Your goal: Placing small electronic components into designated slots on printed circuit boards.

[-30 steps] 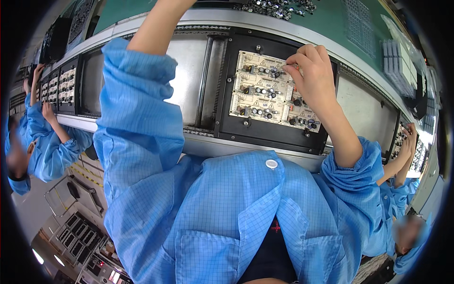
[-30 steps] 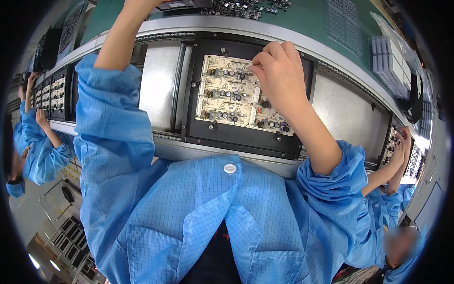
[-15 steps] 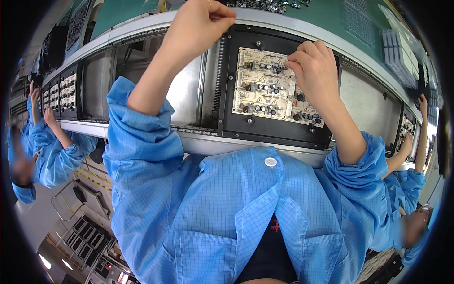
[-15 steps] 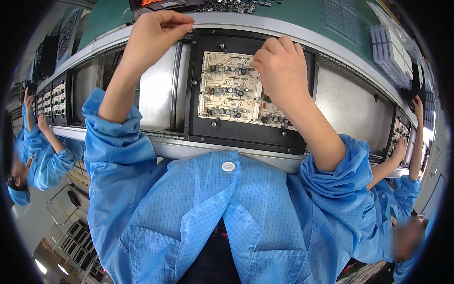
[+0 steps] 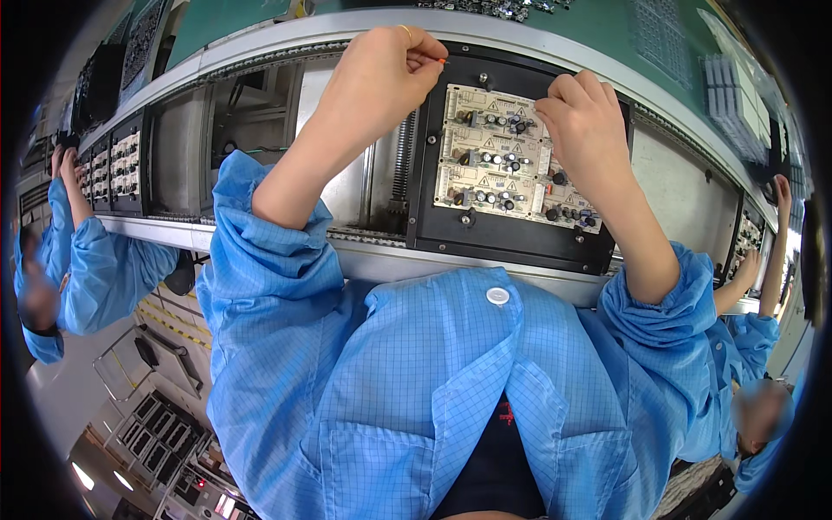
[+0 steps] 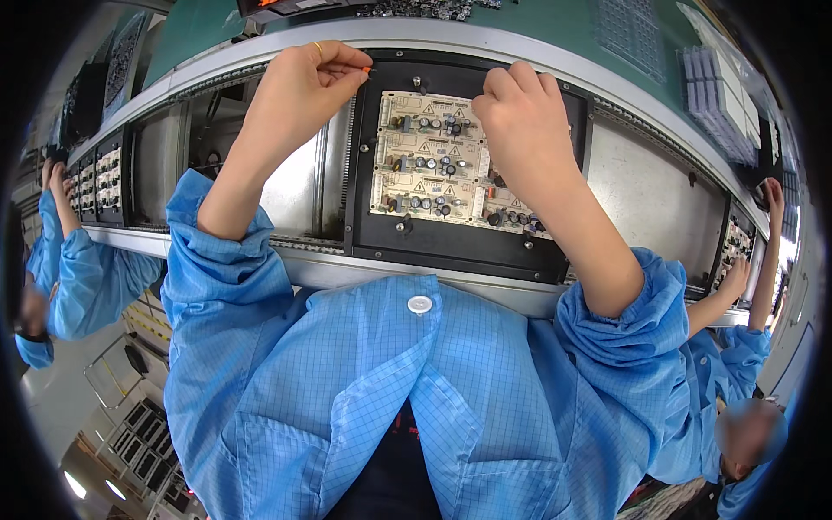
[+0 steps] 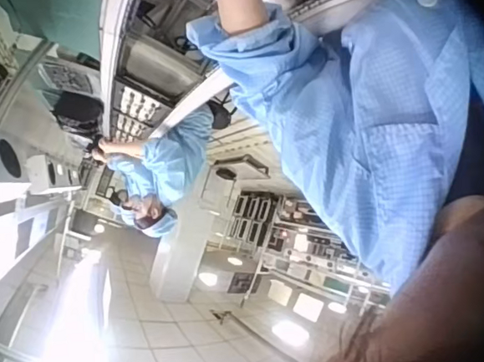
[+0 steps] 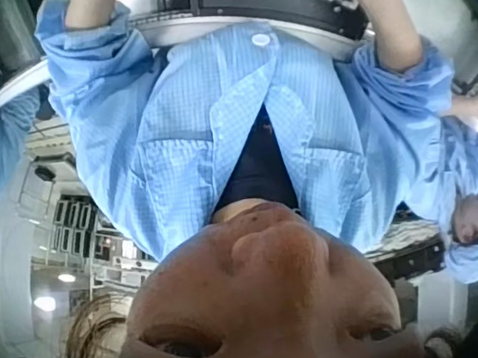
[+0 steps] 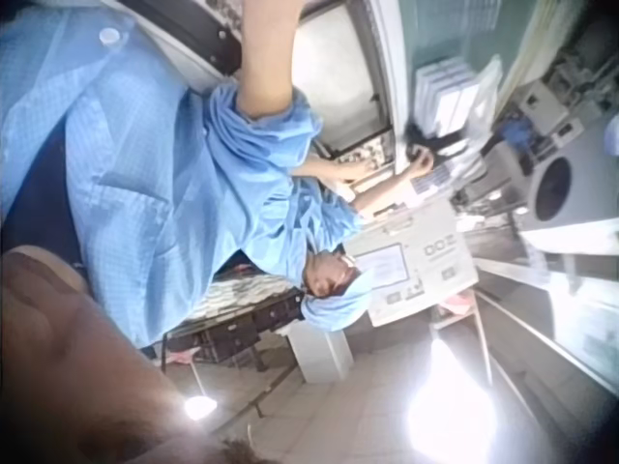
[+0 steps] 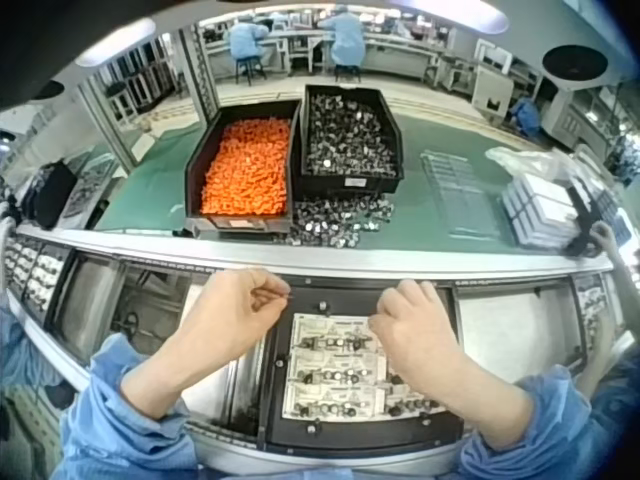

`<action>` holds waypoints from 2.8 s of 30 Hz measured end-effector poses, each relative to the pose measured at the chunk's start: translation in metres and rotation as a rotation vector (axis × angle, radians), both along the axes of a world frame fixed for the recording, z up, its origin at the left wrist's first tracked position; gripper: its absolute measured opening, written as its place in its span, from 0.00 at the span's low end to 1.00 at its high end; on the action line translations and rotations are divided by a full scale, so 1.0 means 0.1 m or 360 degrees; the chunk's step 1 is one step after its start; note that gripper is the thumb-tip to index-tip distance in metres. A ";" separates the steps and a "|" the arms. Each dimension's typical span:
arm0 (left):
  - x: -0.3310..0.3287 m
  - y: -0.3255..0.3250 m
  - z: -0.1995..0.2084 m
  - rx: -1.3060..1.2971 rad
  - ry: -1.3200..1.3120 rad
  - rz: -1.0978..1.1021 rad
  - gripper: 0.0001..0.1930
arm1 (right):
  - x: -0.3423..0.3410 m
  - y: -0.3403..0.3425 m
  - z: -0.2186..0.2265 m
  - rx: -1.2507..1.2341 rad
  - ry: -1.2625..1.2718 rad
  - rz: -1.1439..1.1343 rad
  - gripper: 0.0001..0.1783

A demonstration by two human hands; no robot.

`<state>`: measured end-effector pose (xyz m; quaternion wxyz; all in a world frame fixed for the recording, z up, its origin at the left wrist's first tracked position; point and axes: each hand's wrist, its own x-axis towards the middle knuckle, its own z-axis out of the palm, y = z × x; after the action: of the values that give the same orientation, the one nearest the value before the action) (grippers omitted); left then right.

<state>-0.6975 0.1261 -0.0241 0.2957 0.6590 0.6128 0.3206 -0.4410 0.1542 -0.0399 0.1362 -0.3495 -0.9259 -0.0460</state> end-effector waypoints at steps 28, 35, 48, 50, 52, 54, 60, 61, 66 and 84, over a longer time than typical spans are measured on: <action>0.28 0.02 -0.08 0.0056 0.0586 -0.0424 0.05 | 0.00 1.45 -0.28 -0.0325 0.0797 -0.0187 0.05; 0.32 0.06 -0.08 -0.0088 0.0586 -0.0412 0.07 | 0.05 1.42 -0.34 -0.0352 0.0759 -0.0243 0.05; -0.51 1.29 0.03 0.0925 0.0880 0.0524 0.08 | 0.54 0.17 0.11 -0.1815 0.1216 -0.0159 0.07; -0.79 1.43 0.01 0.0925 0.1170 0.0506 0.08 | 0.47 0.00 0.14 -0.2065 0.1336 -0.0224 0.07; -0.87 1.59 -0.03 0.0843 0.1131 0.0494 0.08 | 0.45 -0.13 0.08 -0.1950 0.1332 -0.0213 0.07; -0.92 1.70 -0.03 0.0669 0.1094 0.0460 0.09 | 0.43 -0.23 0.04 -0.1745 0.1346 -0.0164 0.07; -0.93 1.71 -0.02 0.0783 0.0942 0.0547 0.08 | 0.24 -0.36 0.10 -0.0843 0.0729 -0.0043 0.11; -0.90 1.68 0.01 0.0833 0.0863 0.0546 0.08 | 0.21 -0.35 0.08 -0.0693 0.0661 0.0011 0.12; -0.84 1.50 0.24 0.0852 0.0539 0.0496 0.09 | 0.15 -0.36 0.03 -0.0519 0.0571 -0.0058 0.14; -0.21 0.18 0.25 -0.0072 0.0029 -0.0130 0.10 | 0.12 -0.08 0.18 -0.0447 0.0339 -0.0115 0.10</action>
<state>-0.7184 0.1438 0.0008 0.3177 0.6795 0.5951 0.2884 -0.4289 0.1459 -0.0222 0.1816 -0.4011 -0.8903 0.1162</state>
